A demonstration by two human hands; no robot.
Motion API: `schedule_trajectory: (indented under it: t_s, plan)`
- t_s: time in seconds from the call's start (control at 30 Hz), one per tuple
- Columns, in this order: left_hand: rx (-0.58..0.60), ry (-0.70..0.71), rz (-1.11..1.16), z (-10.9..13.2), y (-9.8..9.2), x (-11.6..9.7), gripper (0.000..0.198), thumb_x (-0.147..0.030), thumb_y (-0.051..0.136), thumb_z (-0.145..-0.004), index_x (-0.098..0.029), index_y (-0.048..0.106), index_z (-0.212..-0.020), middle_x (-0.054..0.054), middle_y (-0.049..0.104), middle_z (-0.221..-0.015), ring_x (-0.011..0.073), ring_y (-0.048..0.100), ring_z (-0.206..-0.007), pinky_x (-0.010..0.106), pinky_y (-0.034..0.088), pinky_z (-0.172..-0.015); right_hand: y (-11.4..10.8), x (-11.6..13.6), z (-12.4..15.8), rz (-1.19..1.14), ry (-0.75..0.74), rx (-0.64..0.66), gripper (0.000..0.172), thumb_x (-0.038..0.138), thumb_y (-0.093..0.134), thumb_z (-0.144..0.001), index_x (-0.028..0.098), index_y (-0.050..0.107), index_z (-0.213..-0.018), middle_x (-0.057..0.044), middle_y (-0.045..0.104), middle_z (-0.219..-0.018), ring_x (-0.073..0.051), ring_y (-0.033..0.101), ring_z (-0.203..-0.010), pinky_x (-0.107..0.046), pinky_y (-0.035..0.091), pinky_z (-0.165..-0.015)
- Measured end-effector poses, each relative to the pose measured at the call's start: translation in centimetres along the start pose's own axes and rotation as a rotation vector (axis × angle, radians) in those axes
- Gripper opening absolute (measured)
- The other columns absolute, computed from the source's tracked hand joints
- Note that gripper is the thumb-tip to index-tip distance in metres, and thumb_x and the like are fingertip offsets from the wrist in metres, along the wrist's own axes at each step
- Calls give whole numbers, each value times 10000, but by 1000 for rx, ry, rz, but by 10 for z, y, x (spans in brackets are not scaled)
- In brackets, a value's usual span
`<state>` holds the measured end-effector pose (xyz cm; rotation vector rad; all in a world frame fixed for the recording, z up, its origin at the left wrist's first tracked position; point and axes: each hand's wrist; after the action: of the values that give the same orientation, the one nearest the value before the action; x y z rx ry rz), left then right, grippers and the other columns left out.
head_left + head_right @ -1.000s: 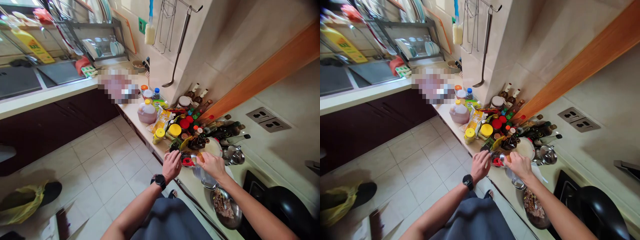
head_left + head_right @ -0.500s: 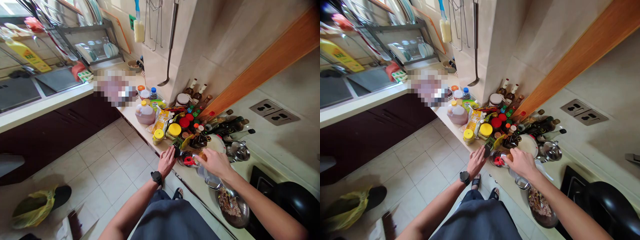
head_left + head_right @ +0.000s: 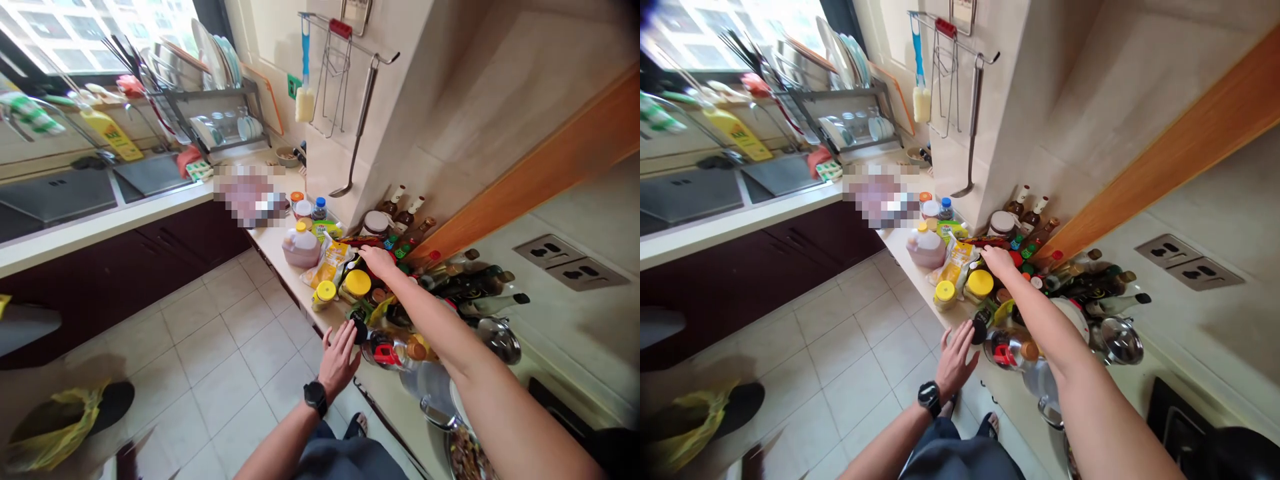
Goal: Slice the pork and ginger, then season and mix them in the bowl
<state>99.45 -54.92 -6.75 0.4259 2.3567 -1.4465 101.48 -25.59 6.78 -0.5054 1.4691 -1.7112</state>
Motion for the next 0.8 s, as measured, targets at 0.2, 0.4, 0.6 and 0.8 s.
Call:
schedule_trajectory:
  t_s: [0.2, 0.4, 0.6, 0.8]
  plan:
    - [26, -15, -2, 13, -13, -3, 596, -151, 507, -899, -198, 394, -1483, 117, 473, -1502, 240, 424, -1411, 491, 328, -1145, 0, -9, -16, 29, -48, 3, 382, 123, 346, -975, 146, 696, -1127, -171, 693, -1130, -240, 656, -1067, -315, 512, -853]
    - [63, -21, -30, -2, -11, 1, 589, -179, 523, -897, -168, 412, -1475, 132, 481, -1493, 255, 476, -1366, 442, 448, -1036, -2, -12, -8, 30, -67, 3, 336, 105, 397, -952, 118, 707, -1079, -178, 697, -1112, -230, 654, -1059, -283, 497, -841]
    - [14, -19, 12, -11, -4, 11, 532, -301, 605, -910, -184, 492, -1417, 136, 582, -1396, 254, 565, -1263, 416, 488, -971, -1, -9, -12, -34, -89, 2, 311, 128, 531, -850, 143, 711, -1103, -164, 706, -1096, -252, 659, -1022, -323, 481, -877]
    - [-53, -35, 138, -11, 6, 13, 428, -333, 646, -896, -187, 591, -1294, 134, 645, -1308, 256, 614, -1186, 422, 518, -934, -14, -1, -51, -166, -25, -129, 350, 178, 461, -895, 134, 657, -1181, -151, 669, -1197, -259, 569, -1159, -338, 423, -989]
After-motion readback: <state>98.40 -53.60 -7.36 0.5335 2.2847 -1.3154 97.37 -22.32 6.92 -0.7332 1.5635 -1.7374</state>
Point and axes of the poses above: each hand's wrist, its own z-axis away from the middle knuckle, its own y-axis out of the palm, x = y × z
